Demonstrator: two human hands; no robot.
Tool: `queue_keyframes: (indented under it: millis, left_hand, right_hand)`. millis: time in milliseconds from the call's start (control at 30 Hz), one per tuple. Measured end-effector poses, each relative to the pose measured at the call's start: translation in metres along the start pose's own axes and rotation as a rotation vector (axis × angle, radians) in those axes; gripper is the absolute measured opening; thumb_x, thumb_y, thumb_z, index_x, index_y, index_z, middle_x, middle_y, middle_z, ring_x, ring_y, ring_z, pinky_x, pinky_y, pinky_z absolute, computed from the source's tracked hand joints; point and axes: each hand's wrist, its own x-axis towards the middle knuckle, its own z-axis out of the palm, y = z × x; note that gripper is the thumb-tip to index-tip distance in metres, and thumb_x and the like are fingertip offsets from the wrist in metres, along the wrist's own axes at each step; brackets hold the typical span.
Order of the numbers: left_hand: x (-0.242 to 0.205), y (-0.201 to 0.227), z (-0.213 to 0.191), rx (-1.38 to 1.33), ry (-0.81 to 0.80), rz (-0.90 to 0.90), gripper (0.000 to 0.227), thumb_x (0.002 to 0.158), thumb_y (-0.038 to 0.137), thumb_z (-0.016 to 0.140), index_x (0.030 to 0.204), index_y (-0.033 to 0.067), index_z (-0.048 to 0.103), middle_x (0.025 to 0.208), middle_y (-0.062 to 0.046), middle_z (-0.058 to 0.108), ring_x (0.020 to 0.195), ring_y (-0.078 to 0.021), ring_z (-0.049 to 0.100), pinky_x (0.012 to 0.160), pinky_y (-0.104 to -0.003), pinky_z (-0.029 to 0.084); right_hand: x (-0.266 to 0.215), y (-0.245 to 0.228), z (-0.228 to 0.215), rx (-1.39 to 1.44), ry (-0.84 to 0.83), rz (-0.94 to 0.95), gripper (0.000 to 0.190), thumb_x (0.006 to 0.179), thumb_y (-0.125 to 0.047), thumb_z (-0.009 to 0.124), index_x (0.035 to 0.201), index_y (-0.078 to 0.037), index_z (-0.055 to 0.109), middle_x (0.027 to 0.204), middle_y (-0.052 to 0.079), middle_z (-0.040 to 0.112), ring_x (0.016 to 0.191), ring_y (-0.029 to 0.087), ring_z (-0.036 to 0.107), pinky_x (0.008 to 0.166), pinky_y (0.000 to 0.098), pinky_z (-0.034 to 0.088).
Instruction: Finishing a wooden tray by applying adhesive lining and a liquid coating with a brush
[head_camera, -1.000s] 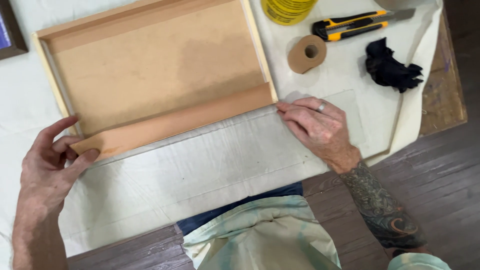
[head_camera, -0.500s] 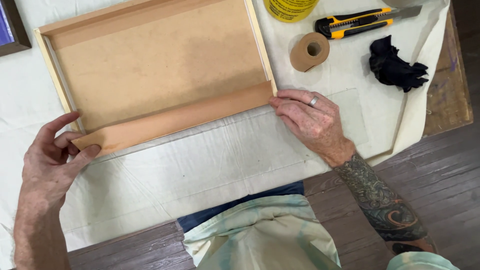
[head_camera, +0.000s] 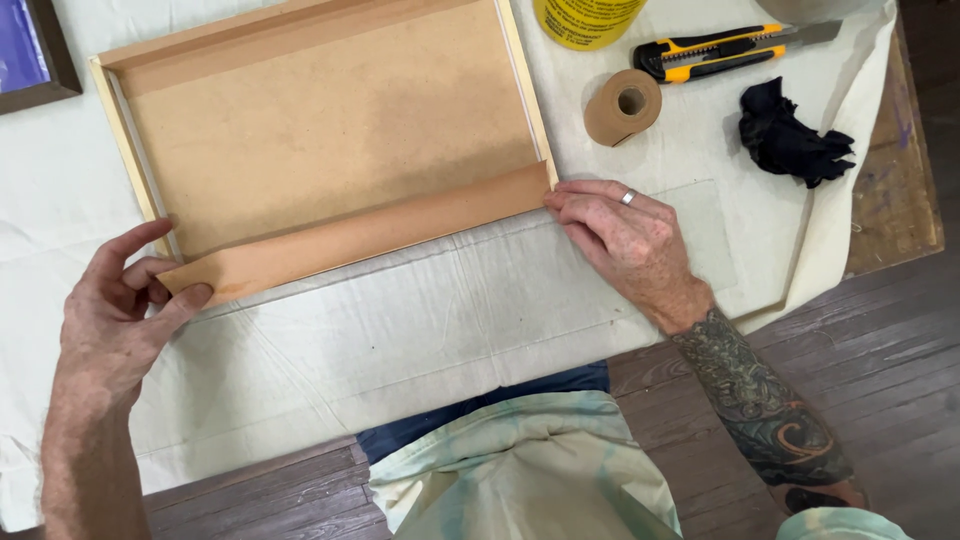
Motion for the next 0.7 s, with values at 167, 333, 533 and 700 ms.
queue_keyframes:
  millis: [167, 333, 533, 700]
  left_hand:
    - [0.001, -0.002, 0.0, -0.014, -0.001, 0.007, 0.069, 0.085, 0.007, 0.073, 0.151, 0.0113, 0.055, 0.091, 0.005, 0.059, 0.073, -0.0074, 0.033, 0.072, -0.018, 0.034]
    - [-0.002, 0.007, 0.004, 0.008, 0.015, -0.013, 0.067, 0.085, 0.005, 0.073, 0.15, 0.0124, 0.056, 0.093, 0.005, 0.06, 0.072, -0.0075, 0.035, 0.073, -0.019, 0.036]
    - [-0.003, 0.007, 0.002, -0.009, 0.01, 0.076, 0.063, 0.087, 0.003, 0.071, 0.147, 0.0105, 0.054, 0.084, 0.008, 0.05, 0.068, -0.0039, 0.032, 0.063, -0.019, 0.032]
    - [0.005, -0.001, -0.01, 0.005, -0.118, 0.212, 0.061, 0.084, 0.006, 0.07, 0.142, 0.0095, 0.052, 0.071, 0.008, 0.035, 0.064, -0.0055, 0.031, 0.053, -0.024, 0.027]
  right_hand:
    - [-0.007, -0.001, -0.008, 0.067, 0.03, 0.107, 0.016, 0.094, 0.01, 0.079, 0.093, 0.003, 0.064, 0.104, 0.019, 0.077, 0.104, 0.03, 0.076, 0.094, 0.0362, 0.06]
    - [0.0, -0.007, -0.01, 0.018, 0.005, 0.032, 0.018, 0.097, 0.008, 0.076, 0.088, 0.001, 0.062, 0.102, 0.014, 0.077, 0.106, 0.032, 0.076, 0.091, 0.0368, 0.061]
    - [-0.005, -0.007, -0.002, 0.006, -0.041, 0.014, 0.007, 0.1, 0.004, 0.073, 0.094, 0.0, 0.073, 0.107, 0.012, 0.079, 0.106, 0.026, 0.076, 0.096, 0.0352, 0.059]
    - [-0.011, -0.008, 0.003, -0.106, -0.071, 0.063, 0.014, 0.107, 0.01, 0.088, 0.1, 0.006, 0.077, 0.112, 0.02, 0.08, 0.112, 0.035, 0.077, 0.103, 0.0434, 0.06]
